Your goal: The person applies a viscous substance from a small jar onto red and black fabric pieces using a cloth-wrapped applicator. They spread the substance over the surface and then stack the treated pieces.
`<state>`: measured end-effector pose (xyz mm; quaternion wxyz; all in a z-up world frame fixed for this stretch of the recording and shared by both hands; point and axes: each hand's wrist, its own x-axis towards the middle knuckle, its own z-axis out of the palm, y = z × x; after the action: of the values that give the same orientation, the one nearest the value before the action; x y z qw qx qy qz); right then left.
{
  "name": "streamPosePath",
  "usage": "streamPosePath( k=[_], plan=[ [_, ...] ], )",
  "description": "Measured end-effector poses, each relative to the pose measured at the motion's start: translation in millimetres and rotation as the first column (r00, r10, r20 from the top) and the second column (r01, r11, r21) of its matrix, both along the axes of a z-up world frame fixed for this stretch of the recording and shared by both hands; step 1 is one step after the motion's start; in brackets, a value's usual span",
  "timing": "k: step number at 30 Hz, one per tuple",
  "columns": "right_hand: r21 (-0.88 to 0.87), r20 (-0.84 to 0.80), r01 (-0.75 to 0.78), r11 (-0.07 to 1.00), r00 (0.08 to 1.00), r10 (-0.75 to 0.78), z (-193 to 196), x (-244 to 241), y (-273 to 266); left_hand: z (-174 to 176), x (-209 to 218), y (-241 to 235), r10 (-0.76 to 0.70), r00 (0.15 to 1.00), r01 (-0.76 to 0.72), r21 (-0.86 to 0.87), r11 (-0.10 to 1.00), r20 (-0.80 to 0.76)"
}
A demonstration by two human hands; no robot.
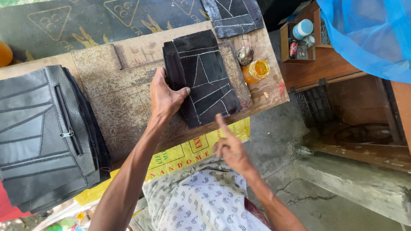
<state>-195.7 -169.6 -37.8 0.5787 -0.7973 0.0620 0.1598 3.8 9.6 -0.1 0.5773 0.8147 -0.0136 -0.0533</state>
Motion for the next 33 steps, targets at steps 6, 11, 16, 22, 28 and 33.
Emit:
streamPosePath(
  k=[6, 11, 16, 22, 28, 33],
  plan=[
    [0.057, 0.019, -0.108, 0.992, 0.994, 0.107, 5.8, -5.6, 36.3, -2.8, 1.2, 1.3, -0.002, 0.998, 0.002, -0.001, 1.0, 0.057],
    [0.054, 0.055, 0.274, 0.96, 0.959, -0.277, 17.5, 15.7, -30.0, -9.1, 3.1, 2.6, -0.014, 0.999, 0.014, -0.002, 1.0, 0.051],
    [-0.312, 0.075, 0.097, 0.945, 0.994, -0.077, 18.0, 20.5, -11.0, -9.9, 4.2, 3.2, 0.011, 0.998, -0.013, 0.031, 0.999, 0.054],
    [-0.119, 0.127, 0.009, 0.993, 0.992, 0.006, 21.1, 14.9, 26.1, -9.6, 5.2, 2.7, 0.0, 0.999, -0.003, 0.05, 0.999, 0.046],
    [-0.472, 0.064, 0.119, 0.873, 0.993, -0.1, 37.4, 33.4, -13.7, -9.5, 5.1, 3.8, -0.011, 0.998, 0.015, -0.053, 0.998, 0.064],
    [-0.65, 0.291, -0.064, 0.757, 0.9, 0.325, 29.9, 23.7, 50.4, -10.6, 4.0, 4.1, 0.006, 0.999, -0.007, 0.016, 1.0, 0.04]
  ],
)
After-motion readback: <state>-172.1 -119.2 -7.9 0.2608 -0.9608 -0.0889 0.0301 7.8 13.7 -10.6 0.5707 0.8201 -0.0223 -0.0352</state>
